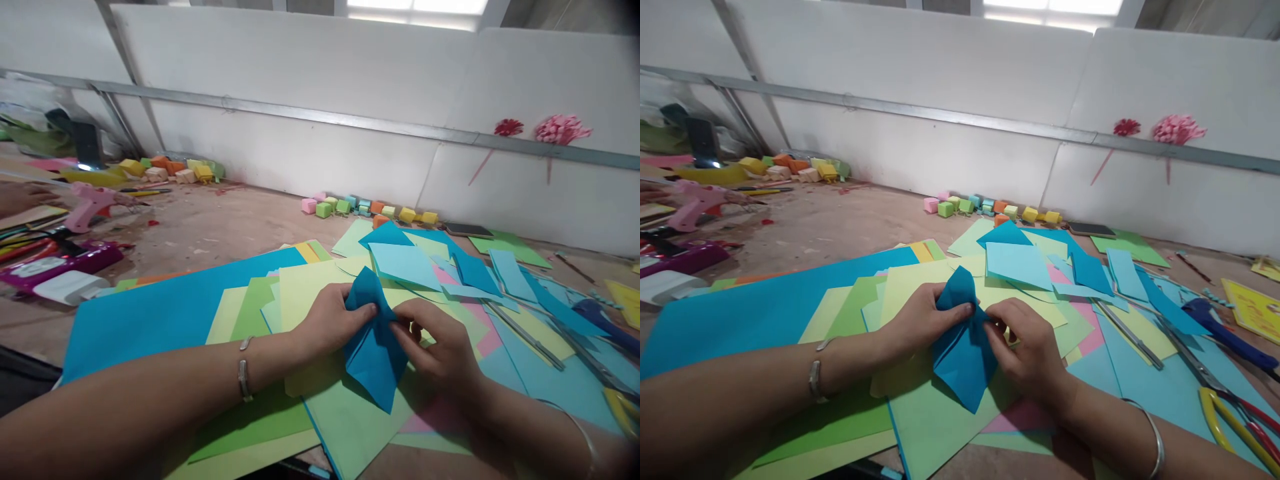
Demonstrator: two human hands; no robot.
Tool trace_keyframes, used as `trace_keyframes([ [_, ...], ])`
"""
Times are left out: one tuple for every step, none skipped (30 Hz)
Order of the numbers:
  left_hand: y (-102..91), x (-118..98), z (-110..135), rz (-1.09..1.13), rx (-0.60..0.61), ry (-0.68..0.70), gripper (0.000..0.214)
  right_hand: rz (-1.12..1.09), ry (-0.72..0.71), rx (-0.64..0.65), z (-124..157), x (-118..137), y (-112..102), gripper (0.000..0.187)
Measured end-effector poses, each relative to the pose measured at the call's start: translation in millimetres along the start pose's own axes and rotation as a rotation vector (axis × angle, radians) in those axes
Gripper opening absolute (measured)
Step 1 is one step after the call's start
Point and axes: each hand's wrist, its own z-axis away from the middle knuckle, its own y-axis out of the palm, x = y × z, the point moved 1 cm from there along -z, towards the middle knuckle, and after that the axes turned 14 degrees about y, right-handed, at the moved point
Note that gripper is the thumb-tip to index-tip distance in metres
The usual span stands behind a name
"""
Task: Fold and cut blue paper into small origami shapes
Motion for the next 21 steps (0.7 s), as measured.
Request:
trace_keyframes([
  [0.2, -1.0, 0.0, -0.008, 0.012, -0.002, 0.019, 0.003, -0.013, 0.005, -0.3, -0.1, 0.1, 0.004],
  [0.3, -2.0, -0.1, -0.021, 0.023, -0.009, 0.019, 0.002, -0.020, 0.013, -0.5, -0.3, 0.3, 0.006],
  [0.3, -2.7, -0.3, -0.042, 0.034, -0.018, 0.019, 0.001, -0.025, 0.023, -0.6, -0.5, 0.4, 0.007],
  [0.2, -3.1, -0.5, -0.069, 0.045, -0.027, 0.022, 0.002, -0.033, 0.036, -0.8, -0.4, 0.5, 0.009],
  [0.1, -3.2, -0.6, -0.097, 0.053, -0.032, 0.026, 0.003, -0.044, 0.044, -1.0, -0.3, 0.5, 0.009],
  [0.0, -3.0, -0.7, -0.126, 0.060, -0.033, 0.029, 0.005, -0.054, 0.051, -1.1, 0.0, 0.4, 0.009],
  [-0.1, -2.6, -0.6, -0.151, 0.063, -0.025, 0.031, 0.005, -0.063, 0.056, -1.2, 0.4, 0.3, 0.009],
  [-0.2, -2.3, -0.4, -0.170, 0.069, -0.007, 0.031, 0.002, -0.072, 0.061, -1.3, 0.8, 0.1, 0.008],
  [-0.1, -2.2, 0.0, -0.185, 0.079, 0.020, 0.029, -0.004, -0.077, 0.063, -1.3, 1.3, -0.1, 0.007],
  [0.1, -2.3, 0.6, -0.200, 0.094, 0.056, 0.026, -0.012, -0.079, 0.063, -1.2, 1.6, -0.3, 0.007],
  [0.4, -2.7, 1.3, -0.215, 0.117, 0.097, 0.023, -0.019, -0.078, 0.061, -1.1, 2.0, -0.4, 0.008],
  [0.7, -3.3, 2.1, -0.235, 0.146, 0.139, 0.020, -0.025, -0.078, 0.059, -1.0, 2.2, -0.4, 0.008],
  [1.1, -4.2, 2.9, -0.263, 0.176, 0.181, 0.017, -0.026, -0.078, 0.056, -0.9, 2.5, -0.5, 0.009],
  [1.4, -5.1, 3.6, -0.299, 0.202, 0.221, 0.014, -0.021, -0.074, 0.057, -0.8, 2.7, -0.5, 0.009],
  [1.6, -6.2, 4.3, -0.336, 0.219, 0.258, 0.011, -0.007, -0.065, 0.062, -0.7, 2.9, -0.4, 0.009],
  [1.7, -7.2, 5.0, -0.370, 0.229, 0.290, 0.009, 0.013, -0.053, 0.071, -0.6, 3.0, -0.3, 0.009],
  [1.7, -8.3, 5.6, -0.394, 0.234, 0.321, 0.007, 0.037, -0.035, 0.078, -0.5, 3.0, -0.3, 0.010],
  [1.7, -9.3, 6.3, -0.405, 0.239, 0.347, 0.007, 0.060, -0.012, 0.086, -0.4, 2.8, -0.3, 0.011],
  [1.7, -10.2, 7.0, -0.406, 0.246, 0.365, 0.008, 0.080, 0.011, 0.094, -0.4, 2.6, -0.4, 0.013],
  [1.6, -10.8, 7.6, -0.398, 0.255, 0.372, 0.010, 0.094, 0.033, 0.103, -0.3, 2.4, -0.5, 0.014],
  [1.6, -11.3, 8.3, -0.386, 0.266, 0.374, 0.012, 0.099, 0.054, 0.111, -0.1, 2.3, -0.5, 0.015],
])
